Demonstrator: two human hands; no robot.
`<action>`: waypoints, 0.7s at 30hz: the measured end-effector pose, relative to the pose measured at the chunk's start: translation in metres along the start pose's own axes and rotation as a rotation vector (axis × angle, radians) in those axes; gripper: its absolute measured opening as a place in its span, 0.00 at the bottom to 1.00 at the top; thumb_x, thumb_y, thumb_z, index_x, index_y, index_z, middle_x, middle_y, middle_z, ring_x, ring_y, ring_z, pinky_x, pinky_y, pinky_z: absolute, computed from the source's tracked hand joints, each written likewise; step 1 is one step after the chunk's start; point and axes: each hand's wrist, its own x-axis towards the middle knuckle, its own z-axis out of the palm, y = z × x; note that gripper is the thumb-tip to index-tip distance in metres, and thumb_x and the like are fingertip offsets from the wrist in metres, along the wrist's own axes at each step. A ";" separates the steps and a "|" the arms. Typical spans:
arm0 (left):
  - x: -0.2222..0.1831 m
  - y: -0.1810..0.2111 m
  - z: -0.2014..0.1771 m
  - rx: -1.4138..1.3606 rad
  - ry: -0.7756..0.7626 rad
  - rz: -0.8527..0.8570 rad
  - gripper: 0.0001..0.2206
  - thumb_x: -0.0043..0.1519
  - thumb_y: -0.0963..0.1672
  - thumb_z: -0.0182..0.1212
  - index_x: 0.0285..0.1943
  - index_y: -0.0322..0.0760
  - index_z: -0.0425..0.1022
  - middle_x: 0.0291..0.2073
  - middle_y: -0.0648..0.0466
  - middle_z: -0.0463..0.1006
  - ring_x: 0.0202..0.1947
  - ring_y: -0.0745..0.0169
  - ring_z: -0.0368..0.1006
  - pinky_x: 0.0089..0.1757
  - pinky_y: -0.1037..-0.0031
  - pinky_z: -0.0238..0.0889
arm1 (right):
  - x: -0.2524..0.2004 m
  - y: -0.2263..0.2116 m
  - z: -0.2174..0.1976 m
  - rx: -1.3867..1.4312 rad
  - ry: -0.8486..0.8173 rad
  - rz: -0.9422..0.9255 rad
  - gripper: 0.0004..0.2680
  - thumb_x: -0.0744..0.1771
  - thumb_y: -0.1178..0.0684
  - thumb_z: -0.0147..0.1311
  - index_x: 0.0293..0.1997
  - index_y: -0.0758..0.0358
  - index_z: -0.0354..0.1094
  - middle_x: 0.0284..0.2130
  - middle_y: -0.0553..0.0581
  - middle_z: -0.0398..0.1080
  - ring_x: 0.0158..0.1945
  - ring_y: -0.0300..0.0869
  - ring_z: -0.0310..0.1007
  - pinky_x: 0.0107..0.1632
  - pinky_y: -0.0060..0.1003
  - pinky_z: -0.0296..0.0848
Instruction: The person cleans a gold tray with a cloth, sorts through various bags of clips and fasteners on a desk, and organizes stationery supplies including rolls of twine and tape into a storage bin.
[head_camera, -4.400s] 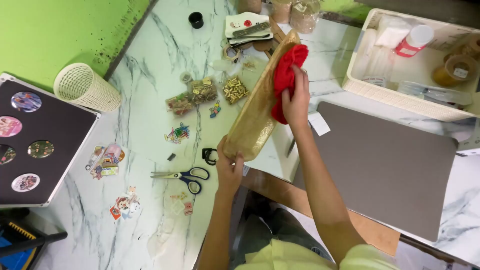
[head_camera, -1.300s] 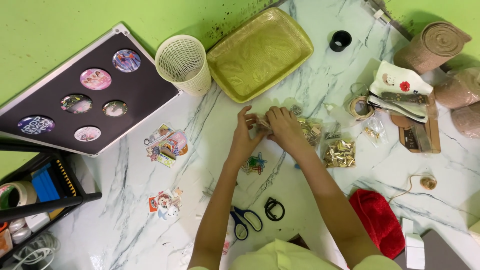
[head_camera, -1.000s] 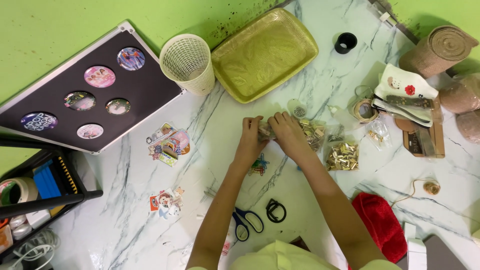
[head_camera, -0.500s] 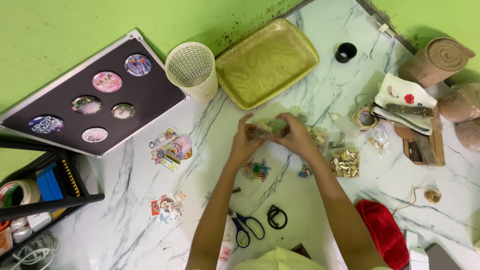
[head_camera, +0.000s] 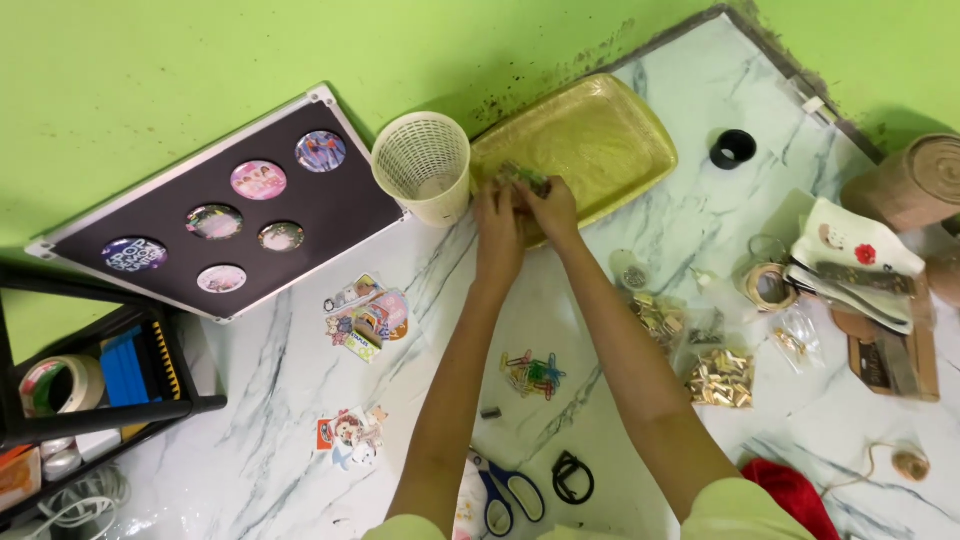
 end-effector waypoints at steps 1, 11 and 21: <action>0.003 -0.003 0.000 0.005 0.006 -0.004 0.25 0.63 0.36 0.58 0.71 0.28 0.61 0.72 0.32 0.58 0.70 0.29 0.54 0.66 0.51 0.52 | 0.013 0.017 0.012 0.001 -0.008 -0.005 0.17 0.66 0.47 0.63 0.49 0.74 0.68 0.40 0.67 0.75 0.41 0.48 0.74 0.44 0.41 0.74; 0.027 -0.048 0.028 0.122 -0.084 0.085 0.25 0.64 0.37 0.51 0.73 0.25 0.58 0.73 0.33 0.56 0.73 0.34 0.54 0.67 0.54 0.51 | 0.018 0.032 0.030 -0.238 0.220 -0.419 0.18 0.65 0.60 0.61 0.60 0.73 0.65 0.52 0.72 0.70 0.52 0.64 0.70 0.55 0.52 0.70; 0.036 -0.061 0.041 0.134 0.033 0.130 0.21 0.65 0.36 0.52 0.68 0.19 0.60 0.72 0.28 0.57 0.72 0.31 0.55 0.68 0.51 0.52 | 0.012 0.001 0.037 -0.397 0.317 -0.442 0.17 0.62 0.66 0.57 0.58 0.72 0.67 0.50 0.75 0.67 0.52 0.65 0.68 0.55 0.50 0.70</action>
